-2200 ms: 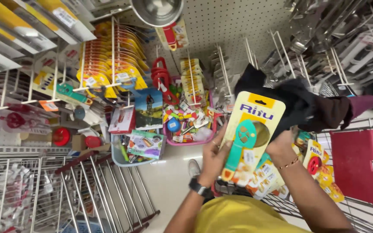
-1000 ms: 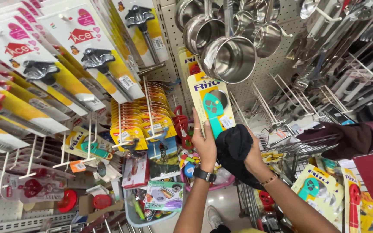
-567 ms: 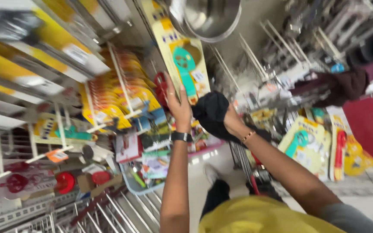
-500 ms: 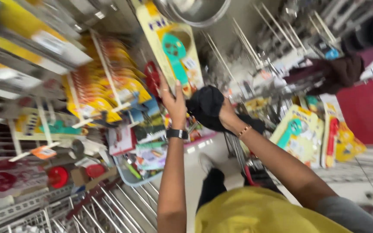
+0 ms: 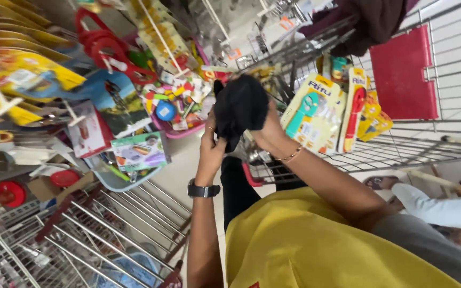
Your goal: Organize and hang kitchen utensils and gadgets on store display hooks.
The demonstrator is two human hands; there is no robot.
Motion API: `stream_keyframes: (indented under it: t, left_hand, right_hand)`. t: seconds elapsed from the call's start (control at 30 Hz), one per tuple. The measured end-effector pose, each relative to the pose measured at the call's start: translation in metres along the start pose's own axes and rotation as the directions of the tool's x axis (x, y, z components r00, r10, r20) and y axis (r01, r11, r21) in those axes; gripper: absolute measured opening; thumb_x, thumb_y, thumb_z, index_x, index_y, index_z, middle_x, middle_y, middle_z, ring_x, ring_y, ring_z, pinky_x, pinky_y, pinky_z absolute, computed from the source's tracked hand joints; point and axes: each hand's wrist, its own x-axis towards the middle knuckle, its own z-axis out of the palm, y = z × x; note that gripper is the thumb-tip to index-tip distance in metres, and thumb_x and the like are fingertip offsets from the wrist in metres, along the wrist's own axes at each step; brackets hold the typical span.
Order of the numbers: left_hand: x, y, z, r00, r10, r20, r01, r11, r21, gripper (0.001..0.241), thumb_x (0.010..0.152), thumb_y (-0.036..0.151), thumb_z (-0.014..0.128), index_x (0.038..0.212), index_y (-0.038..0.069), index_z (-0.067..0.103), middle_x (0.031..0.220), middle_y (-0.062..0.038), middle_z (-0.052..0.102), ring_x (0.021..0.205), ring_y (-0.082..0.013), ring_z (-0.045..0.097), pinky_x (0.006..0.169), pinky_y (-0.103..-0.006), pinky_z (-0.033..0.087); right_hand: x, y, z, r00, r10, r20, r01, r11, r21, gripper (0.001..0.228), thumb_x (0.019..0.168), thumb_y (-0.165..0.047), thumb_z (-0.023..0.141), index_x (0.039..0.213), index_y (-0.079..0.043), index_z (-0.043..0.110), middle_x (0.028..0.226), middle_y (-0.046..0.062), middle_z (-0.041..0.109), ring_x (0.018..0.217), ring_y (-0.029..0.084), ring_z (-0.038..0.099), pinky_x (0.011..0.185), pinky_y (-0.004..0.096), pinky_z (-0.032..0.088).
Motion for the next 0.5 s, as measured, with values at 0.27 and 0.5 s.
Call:
stream_keyframes:
  t: [0.27,0.5]
  left_hand:
    - [0.003,0.095,0.104,0.971,-0.028,-0.239,0.03,1.0,0.002,0.023,0.105,0.02,0.066,0.108,-0.002,0.06,0.092,0.0,0.061,0.085,-0.0075,0.052,0.079,-0.0254,0.048]
    - [0.004,0.056,0.175,0.985,-0.161,0.068,0.159,0.986,0.042,0.031,0.107,0.023,0.067,0.099,-0.006,0.059,0.082,-0.004,0.044,0.074,-0.0105,0.041,0.062,-0.0287,0.038]
  right_hand:
    - [-0.031,-0.129,-0.054,0.976,-0.207,0.064,0.217,0.929,-0.301,0.075,0.1,0.001,0.069,0.162,-0.009,0.028,0.154,0.006,0.05,0.141,0.02,0.051,0.121,0.036,0.043]
    - [-0.079,-0.178,-0.065,0.806,0.145,0.574,0.538,0.227,-0.812,0.112,0.072,-0.008,0.09,0.161,-0.003,0.023,0.162,0.021,0.031,0.148,0.033,0.033,0.121,0.04,0.031]
